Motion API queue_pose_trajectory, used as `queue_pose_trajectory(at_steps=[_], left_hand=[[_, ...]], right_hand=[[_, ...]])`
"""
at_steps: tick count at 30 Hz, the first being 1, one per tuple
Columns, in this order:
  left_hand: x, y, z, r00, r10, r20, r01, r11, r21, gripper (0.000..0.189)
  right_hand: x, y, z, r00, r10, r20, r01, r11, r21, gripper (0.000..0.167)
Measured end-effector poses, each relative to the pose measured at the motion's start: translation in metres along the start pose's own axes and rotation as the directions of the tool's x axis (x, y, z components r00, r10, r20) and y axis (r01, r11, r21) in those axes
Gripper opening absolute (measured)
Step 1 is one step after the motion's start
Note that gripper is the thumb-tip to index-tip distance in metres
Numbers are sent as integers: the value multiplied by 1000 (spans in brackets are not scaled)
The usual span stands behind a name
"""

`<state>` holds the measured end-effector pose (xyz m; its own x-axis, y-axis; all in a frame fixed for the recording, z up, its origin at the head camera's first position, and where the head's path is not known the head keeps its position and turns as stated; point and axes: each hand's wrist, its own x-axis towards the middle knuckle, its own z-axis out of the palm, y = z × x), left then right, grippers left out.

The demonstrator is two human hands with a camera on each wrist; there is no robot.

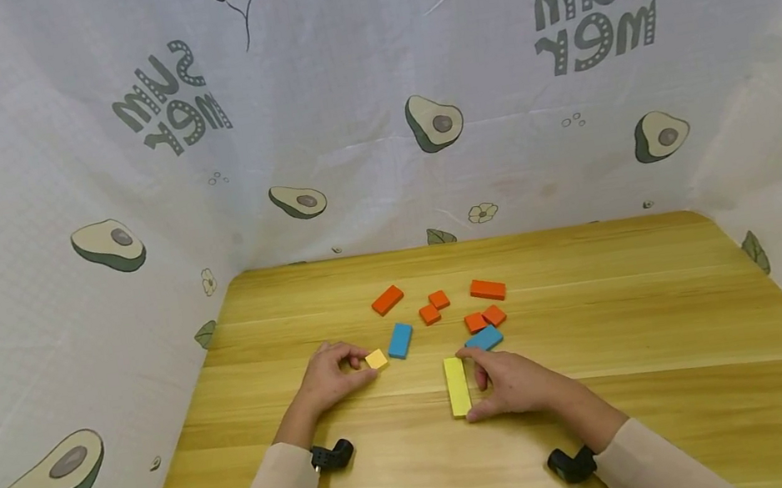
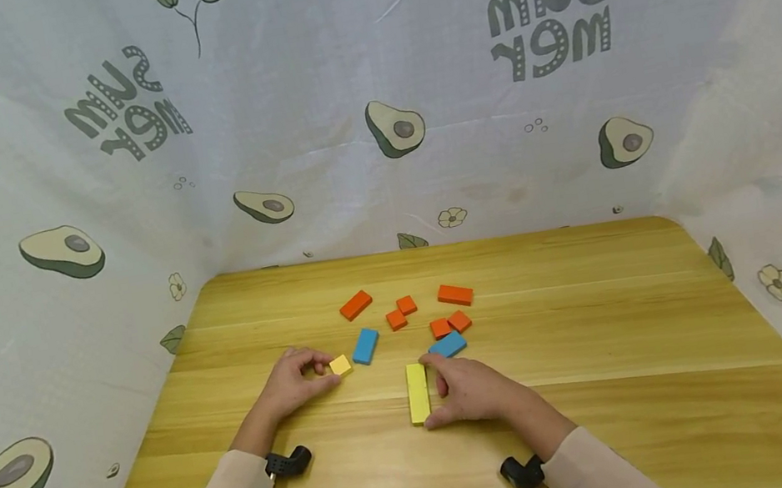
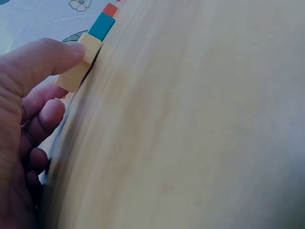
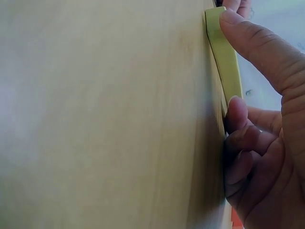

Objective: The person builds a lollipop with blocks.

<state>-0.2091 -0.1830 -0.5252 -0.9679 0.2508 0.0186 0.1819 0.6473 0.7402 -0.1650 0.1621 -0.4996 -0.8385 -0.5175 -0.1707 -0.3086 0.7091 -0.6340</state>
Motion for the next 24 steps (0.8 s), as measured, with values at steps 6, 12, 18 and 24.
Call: queue_pose_trajectory(at_steps=[6, 12, 18, 24], left_hand=[[-2, 3, 1, 1000, 15, 14, -15, 1000, 0, 19], [-6, 8, 5, 999, 35, 31, -35, 999, -3, 19], [-6, 17, 12, 991, 116, 65, -115, 993, -12, 21], [-6, 30, 19, 978, 116, 173, -94, 987, -129, 28]], right_hand=[[-1, 0, -1, 1000, -8, -3, 8, 1000, 6, 97], [-1, 1, 0, 1000, -13, -2, 13, 1000, 9, 97], [-1, 2, 1, 1000, -16, -10, 16, 1000, -6, 96], [0, 2, 2, 1000, -17, -11, 16, 1000, -8, 95]])
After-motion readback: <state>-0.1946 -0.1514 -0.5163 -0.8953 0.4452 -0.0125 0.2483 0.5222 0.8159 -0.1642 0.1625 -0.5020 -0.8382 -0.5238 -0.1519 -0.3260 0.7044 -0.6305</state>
